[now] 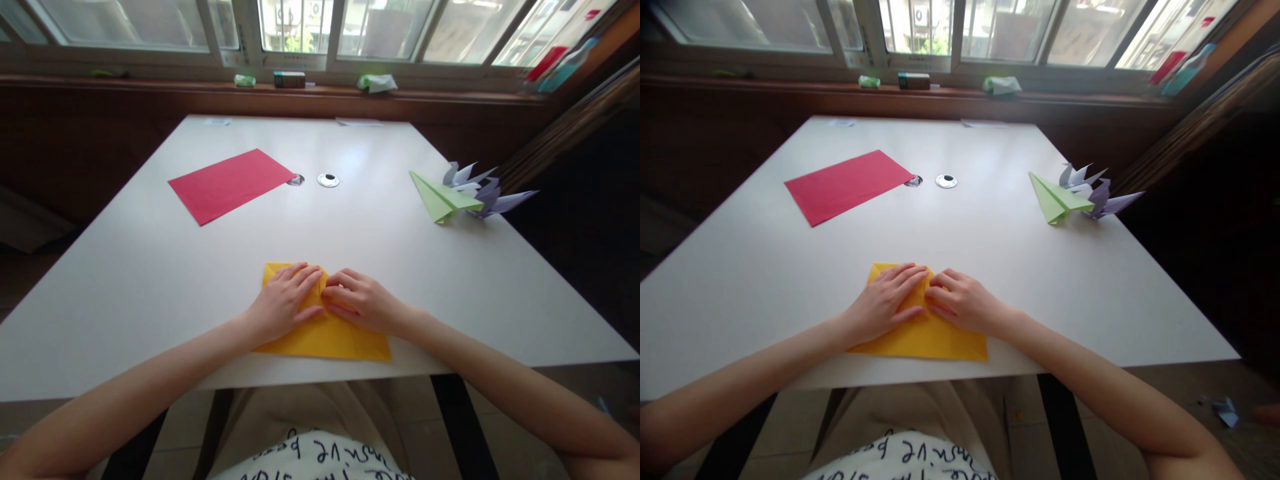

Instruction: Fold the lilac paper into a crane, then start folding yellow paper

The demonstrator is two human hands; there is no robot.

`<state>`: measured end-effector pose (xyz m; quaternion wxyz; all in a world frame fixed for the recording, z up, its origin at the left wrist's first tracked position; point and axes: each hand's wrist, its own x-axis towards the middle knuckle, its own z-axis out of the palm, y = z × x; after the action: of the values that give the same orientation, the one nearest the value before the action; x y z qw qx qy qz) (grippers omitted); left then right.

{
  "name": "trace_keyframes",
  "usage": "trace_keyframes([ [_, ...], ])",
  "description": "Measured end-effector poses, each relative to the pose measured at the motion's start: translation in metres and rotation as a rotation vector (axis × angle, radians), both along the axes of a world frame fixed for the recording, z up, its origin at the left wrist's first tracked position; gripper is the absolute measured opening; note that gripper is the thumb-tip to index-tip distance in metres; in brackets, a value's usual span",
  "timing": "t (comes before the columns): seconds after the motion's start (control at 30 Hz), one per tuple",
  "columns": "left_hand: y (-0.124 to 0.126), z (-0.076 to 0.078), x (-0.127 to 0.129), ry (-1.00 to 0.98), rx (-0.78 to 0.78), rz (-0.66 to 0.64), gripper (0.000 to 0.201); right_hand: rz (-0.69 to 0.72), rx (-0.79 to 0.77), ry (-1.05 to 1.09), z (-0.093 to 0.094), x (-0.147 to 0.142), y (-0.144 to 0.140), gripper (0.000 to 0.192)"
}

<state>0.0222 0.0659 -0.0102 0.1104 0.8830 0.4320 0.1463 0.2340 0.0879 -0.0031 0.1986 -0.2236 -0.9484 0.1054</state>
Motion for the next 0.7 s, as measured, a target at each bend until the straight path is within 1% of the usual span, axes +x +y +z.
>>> trace_keyframes([
  [0.1,0.011,-0.001,-0.008,-0.034,0.013,0.070,0.046,-0.016,0.086,0.002,-0.005,0.000,-0.002,0.014],
  [0.23,0.024,0.005,-0.021,-0.010,0.007,0.147,0.052,-0.023,0.119,0.011,-0.008,0.002,-0.004,0.016],
  [0.33,0.029,0.014,-0.029,0.007,-0.073,0.232,0.054,-0.019,0.140,-0.013,-0.009,0.001,-0.005,0.019],
  [0.43,0.030,0.022,-0.035,-0.019,-0.227,0.327,0.050,-0.020,0.165,-0.043,-0.009,0.001,-0.006,0.022],
  [0.5,0.029,0.026,-0.037,-0.083,-0.306,0.367,0.046,-0.029,0.177,-0.052,-0.009,0.000,-0.008,0.022],
  [0.53,0.028,0.027,-0.036,-0.133,-0.320,0.375,0.044,-0.033,0.183,-0.054,-0.009,0.000,-0.009,0.022],
  [0.7,0.022,0.024,-0.028,-0.422,-0.214,0.394,0.030,-0.058,0.168,-0.037,-0.009,-0.003,-0.011,0.023],
])
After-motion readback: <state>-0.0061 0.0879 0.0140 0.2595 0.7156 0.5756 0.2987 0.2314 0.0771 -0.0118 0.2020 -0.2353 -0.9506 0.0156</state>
